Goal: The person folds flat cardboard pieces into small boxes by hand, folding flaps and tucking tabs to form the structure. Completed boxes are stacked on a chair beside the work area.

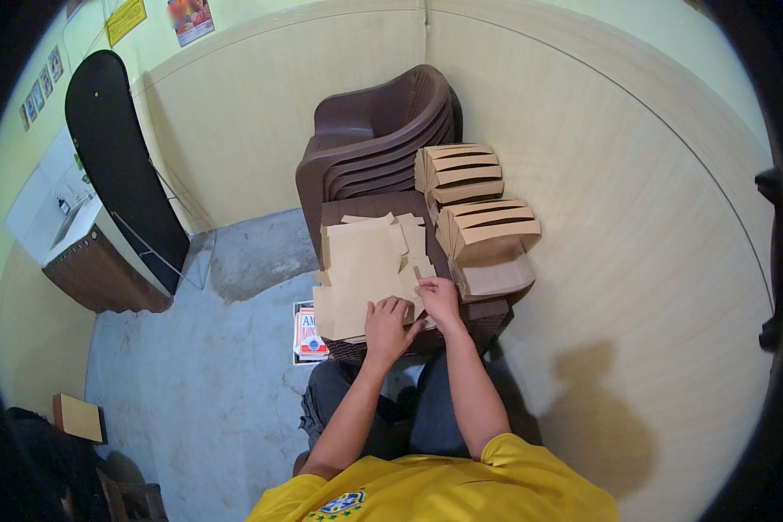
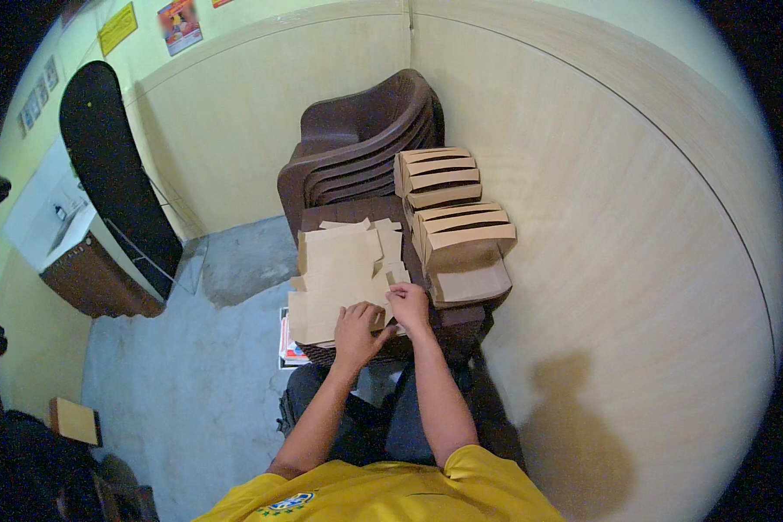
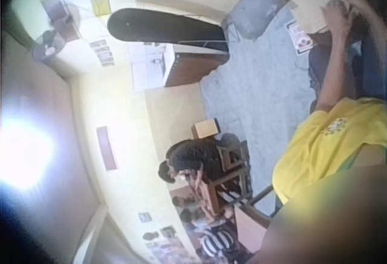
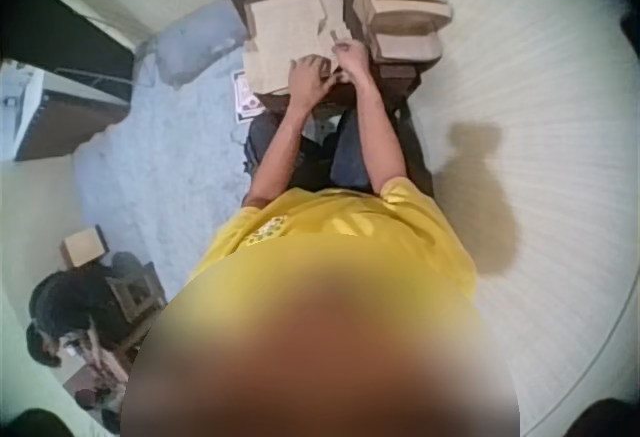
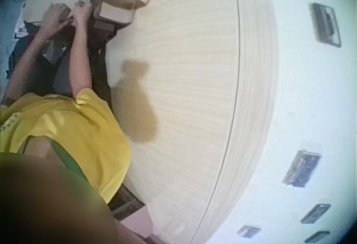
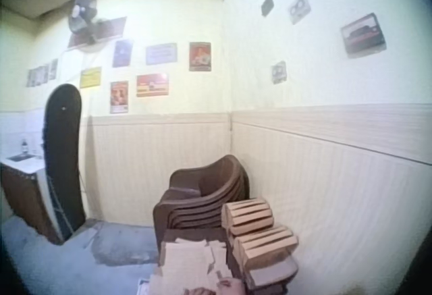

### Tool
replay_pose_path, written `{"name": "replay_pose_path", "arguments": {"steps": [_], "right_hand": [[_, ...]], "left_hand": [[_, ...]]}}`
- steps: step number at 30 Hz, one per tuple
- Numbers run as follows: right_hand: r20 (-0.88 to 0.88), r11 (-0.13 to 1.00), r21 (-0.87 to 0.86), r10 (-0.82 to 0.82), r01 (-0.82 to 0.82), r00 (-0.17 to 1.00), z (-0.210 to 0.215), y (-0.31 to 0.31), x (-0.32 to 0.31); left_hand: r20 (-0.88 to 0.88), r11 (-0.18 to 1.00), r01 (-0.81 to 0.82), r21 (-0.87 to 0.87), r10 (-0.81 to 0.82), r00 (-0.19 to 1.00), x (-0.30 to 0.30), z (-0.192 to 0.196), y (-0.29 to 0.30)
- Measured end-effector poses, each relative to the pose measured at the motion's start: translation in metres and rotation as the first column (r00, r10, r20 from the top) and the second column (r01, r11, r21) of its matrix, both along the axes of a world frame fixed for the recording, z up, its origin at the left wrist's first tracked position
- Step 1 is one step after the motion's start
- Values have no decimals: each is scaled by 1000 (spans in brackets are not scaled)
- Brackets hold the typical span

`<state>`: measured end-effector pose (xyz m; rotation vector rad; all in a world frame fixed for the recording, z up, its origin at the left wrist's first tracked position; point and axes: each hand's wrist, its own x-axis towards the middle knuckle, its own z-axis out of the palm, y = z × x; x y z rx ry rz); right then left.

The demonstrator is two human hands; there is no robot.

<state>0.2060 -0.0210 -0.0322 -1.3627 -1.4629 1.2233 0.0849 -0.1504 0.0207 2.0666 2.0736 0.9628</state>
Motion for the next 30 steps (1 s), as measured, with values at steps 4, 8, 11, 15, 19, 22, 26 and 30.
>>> {"name": "replay_pose_path", "arguments": {"steps": [4, 8, 11, 15, 19, 22, 26, 30], "right_hand": [[-293, 972, -215, 23, -90, 956, 8, -4, 10], [-426, 946, -297, -13, -126, 905, 30, -16, 11], [-405, 967, -237, -11, -94, 914, 44, -26, 4], [-340, 982, -166, 30, -91, 940, 54, -32, -3], [-342, 997, -44, 43, -62, 939, 56, -33, -8], [-290, 1000, 22, 3, 4, 957, 55, -33, -12], [-165, 991, 109, -56, 74, 985, 54, -32, -15], [-108, 991, 102, -76, 87, 991, 54, -32, -14]], "left_hand": [[390, 987, -126, 100, 78, 918, -5, -8, 4], [667, 967, -225, -118, 245, 704, -21, -13, 14], [740, 955, -213, -206, 294, 605, -28, -12, 25], [752, 968, -236, -80, 214, 624, -23, -7, 27], [725, 969, -236, -73, 214, 655, -14, 4, 28], [733, 983, -166, -79, 170, 659, -13, 11, 29], [705, 989, -124, -83, 146, 694, -14, 15, 28], [703, 996, -71, -55, 89, 705, -15, 11, 27]]}}
